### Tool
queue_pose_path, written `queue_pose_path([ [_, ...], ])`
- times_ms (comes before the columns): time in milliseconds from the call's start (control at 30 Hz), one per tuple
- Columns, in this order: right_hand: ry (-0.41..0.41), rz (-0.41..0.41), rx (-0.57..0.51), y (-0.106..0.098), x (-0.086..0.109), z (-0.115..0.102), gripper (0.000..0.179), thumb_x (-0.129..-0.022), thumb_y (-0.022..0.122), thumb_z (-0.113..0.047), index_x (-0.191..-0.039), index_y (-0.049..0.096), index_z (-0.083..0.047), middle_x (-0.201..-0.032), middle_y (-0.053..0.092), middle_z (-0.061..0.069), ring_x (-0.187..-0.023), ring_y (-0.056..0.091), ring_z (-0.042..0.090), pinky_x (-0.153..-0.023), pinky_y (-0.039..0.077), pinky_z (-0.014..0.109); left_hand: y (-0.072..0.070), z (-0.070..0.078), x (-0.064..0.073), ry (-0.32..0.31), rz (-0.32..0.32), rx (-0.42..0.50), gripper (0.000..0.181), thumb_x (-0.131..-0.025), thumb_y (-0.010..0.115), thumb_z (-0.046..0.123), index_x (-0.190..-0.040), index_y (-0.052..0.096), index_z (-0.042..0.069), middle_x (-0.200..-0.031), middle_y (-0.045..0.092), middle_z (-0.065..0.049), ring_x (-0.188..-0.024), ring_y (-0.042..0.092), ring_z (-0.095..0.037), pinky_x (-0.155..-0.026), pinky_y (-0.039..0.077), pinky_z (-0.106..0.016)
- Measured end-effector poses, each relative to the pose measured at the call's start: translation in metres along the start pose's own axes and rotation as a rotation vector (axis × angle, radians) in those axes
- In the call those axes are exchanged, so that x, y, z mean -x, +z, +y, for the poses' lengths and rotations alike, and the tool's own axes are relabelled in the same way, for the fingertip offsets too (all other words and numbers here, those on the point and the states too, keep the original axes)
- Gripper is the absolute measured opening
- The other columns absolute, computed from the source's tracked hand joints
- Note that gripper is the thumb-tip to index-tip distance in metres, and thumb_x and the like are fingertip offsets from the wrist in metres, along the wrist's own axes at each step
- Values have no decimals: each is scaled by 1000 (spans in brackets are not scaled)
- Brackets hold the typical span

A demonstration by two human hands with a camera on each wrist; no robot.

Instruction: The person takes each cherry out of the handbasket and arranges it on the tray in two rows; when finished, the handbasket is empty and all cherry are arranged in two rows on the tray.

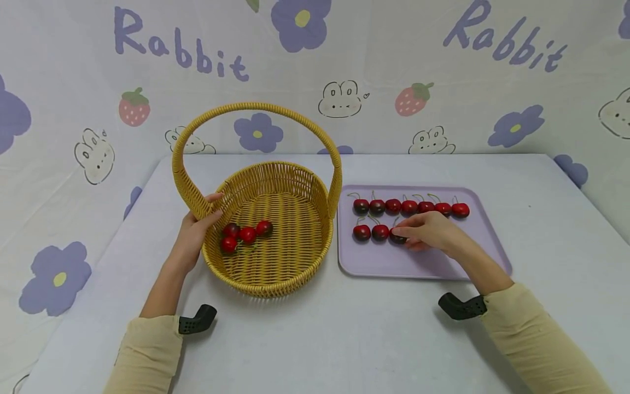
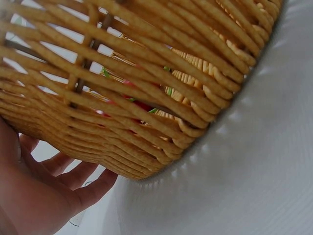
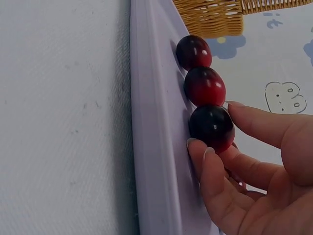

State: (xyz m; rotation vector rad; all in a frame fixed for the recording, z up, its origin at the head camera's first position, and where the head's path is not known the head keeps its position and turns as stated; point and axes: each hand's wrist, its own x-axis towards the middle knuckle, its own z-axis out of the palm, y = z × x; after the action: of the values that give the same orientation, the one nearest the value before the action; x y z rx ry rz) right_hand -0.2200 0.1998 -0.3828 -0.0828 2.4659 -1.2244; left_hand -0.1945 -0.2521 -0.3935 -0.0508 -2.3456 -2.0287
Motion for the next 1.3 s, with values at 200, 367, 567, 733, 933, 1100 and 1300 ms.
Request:
queue_pose_path([
  [200,3,12,3,0,0,0,51,-89,68,-32,-121,59,5,-99,66,11,-78,64,18,-70,53,28,0,0,0,-1,5,-1,45,-100,44,16,-144,36,5,-148,31,-15,-132,31,-27,-108,21,-45],
  [367,5,13,-15,-1,0,1,51,-91,66,-31,-124,56,7,-109,64,16,-79,65,17,-71,53,28,-1,-1,0,4,0,0,46,-101,44,16,-144,36,5,-148,31,-15,-133,31,-28,-108,21,-45],
  [567,-5,20,-9,-6,3,-1,52,-94,61,-31,-126,53,9,-109,63,18,-81,65,18,-73,53,28,-1,-1,0,8,-3,1,46,-101,44,16,-144,35,5,-147,32,-16,-132,32,-29,-108,21,-46],
  [733,-69,-14,-47,-17,8,-4,52,-95,58,-34,-128,51,7,-109,60,19,-90,63,23,-77,52,30,-1,-1,0,6,-1,-5,46,-101,44,16,-144,36,6,-148,32,-15,-132,31,-28,-108,21,-45],
  [933,-179,-186,-158,-24,12,-13,51,-97,56,-31,-129,47,8,-112,55,20,-99,59,29,-86,49,32,0,-1,-1,5,-1,-7,46,-101,44,16,-144,36,6,-148,32,-15,-132,31,-28,-108,21,-45],
  [1100,-215,-309,-174,-20,13,-27,50,-98,55,-29,-132,45,7,-117,55,22,-105,58,34,-89,48,33,-1,-2,-1,12,-1,-6,46,-101,44,16,-144,36,6,-148,32,-15,-133,31,-29,-108,21,-47],
  [1300,-280,-442,-202,-10,14,-44,45,-99,52,-24,-131,46,7,-124,53,28,-111,53,42,-92,47,35,-1,-3,-1,23,5,1,45,-101,46,16,-144,37,5,-147,33,-15,-133,31,-28,-107,21,-46],
])
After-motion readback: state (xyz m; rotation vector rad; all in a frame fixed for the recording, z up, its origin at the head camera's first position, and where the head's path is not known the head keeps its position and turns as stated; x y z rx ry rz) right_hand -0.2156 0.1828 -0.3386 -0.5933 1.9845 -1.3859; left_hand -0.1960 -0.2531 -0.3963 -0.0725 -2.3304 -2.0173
